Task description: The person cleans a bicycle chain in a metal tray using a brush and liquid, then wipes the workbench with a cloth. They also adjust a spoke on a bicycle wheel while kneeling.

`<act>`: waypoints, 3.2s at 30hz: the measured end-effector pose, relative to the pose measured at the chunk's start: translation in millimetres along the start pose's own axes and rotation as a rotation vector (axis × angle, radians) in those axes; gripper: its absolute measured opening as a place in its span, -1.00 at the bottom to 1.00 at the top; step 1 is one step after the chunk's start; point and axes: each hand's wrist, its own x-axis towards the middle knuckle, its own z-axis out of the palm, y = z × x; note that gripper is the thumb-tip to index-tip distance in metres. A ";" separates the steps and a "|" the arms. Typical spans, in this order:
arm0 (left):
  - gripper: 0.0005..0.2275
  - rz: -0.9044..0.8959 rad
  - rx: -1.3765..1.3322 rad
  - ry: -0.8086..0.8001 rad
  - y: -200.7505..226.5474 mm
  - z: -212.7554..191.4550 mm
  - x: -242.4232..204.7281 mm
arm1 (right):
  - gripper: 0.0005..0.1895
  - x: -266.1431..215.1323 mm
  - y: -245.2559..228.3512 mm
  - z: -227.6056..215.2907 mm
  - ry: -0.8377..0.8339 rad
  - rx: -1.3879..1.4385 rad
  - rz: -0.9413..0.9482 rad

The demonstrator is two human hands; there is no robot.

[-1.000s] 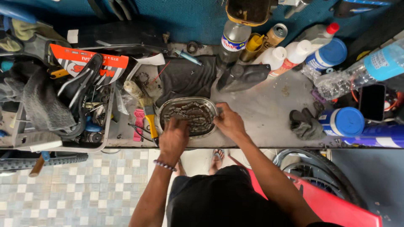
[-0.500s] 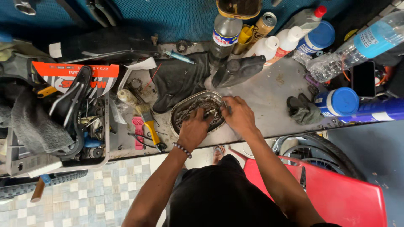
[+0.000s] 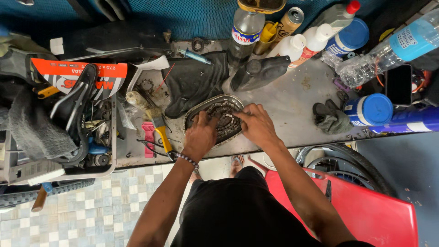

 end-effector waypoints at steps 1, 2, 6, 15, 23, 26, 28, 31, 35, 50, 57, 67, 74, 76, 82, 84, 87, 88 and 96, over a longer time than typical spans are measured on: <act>-0.57 0.017 0.021 0.025 0.3 3.1 1.0 | -0.48 -0.1 -0.5 1.1 -0.030 -0.035 -0.020; -0.59 0.012 0.010 -0.005 0.7 6.6 0.2 | -0.44 0.0 -2.1 2.3 -0.059 -0.071 -0.039; -0.70 0.026 0.025 -0.061 -1.6 15.7 -4.3 | -0.48 -2.8 -2.4 0.6 -0.124 -0.154 -0.091; -0.85 -0.053 -0.066 0.133 5.7 23.7 4.7 | -0.45 -1.8 -10.6 -1.1 -0.106 -0.115 -0.064; -0.86 -0.069 -0.127 0.152 -0.5 25.4 15.0 | -0.54 -1.6 -15.0 -3.8 -0.123 -0.127 -0.029; -0.87 -0.096 -0.126 0.038 0.4 22.3 15.8 | -0.62 -3.1 -15.7 -2.9 -0.135 -0.122 -0.022; -0.87 -0.044 -0.091 0.061 -0.6 19.0 18.3 | -0.61 -3.5 -15.0 -4.7 -0.096 -0.115 -0.037; -0.82 -0.070 -0.155 0.119 -1.8 16.4 17.4 | -0.58 -1.6 -15.2 -5.9 -0.027 -0.087 -0.054; -0.80 -0.020 -0.132 0.136 -4.9 20.0 12.9 | -0.67 -4.3 -11.4 -2.4 -0.051 -0.035 -0.039; -0.77 0.305 0.036 -0.191 -10.5 -4.3 50.9 | -0.68 -1.4 -3.3 0.8 -0.102 -0.106 -0.003; -0.87 0.200 0.092 -0.065 -28.5 -4.7 30.7 | -0.68 -3.6 -1.9 -3.4 -0.100 -0.106 0.011; -0.80 0.001 -0.036 0.107 -44.8 -27.3 -6.9 | -0.58 3.6 -11.6 -8.1 -0.139 -0.113 -0.064; -0.78 0.056 0.006 -0.023 -25.7 -16.7 -28.1 | -0.60 2.5 -21.3 -7.6 -0.099 -0.102 -0.116; -0.77 0.040 -0.034 -0.017 -23.7 -17.1 -33.1 | -0.59 1.3 -22.5 -5.9 -0.092 -0.097 -0.120; -0.77 0.107 0.047 0.086 -18.6 -18.3 -34.3 | -0.64 -2.3 -21.7 -6.8 -0.124 -0.082 -0.114; -0.79 0.074 0.041 0.045 -17.3 -18.3 -35.6 | -0.64 -2.2 -19.2 -5.9 -0.146 -0.050 -0.154; -0.82 0.000 0.091 -0.022 -20.0 -19.8 -37.2 | -0.58 -2.4 -17.0 -4.0 -0.141 -0.073 -0.165; -0.83 -0.029 0.117 -0.043 -20.8 -20.1 -37.1 | -0.59 -2.0 -15.9 -5.2 -0.150 -0.094 -0.125; -0.69 -0.026 0.113 0.020 -27.1 -7.9 -20.3 | -0.52 1.5 -21.5 -9.8 -0.147 -0.196 -0.070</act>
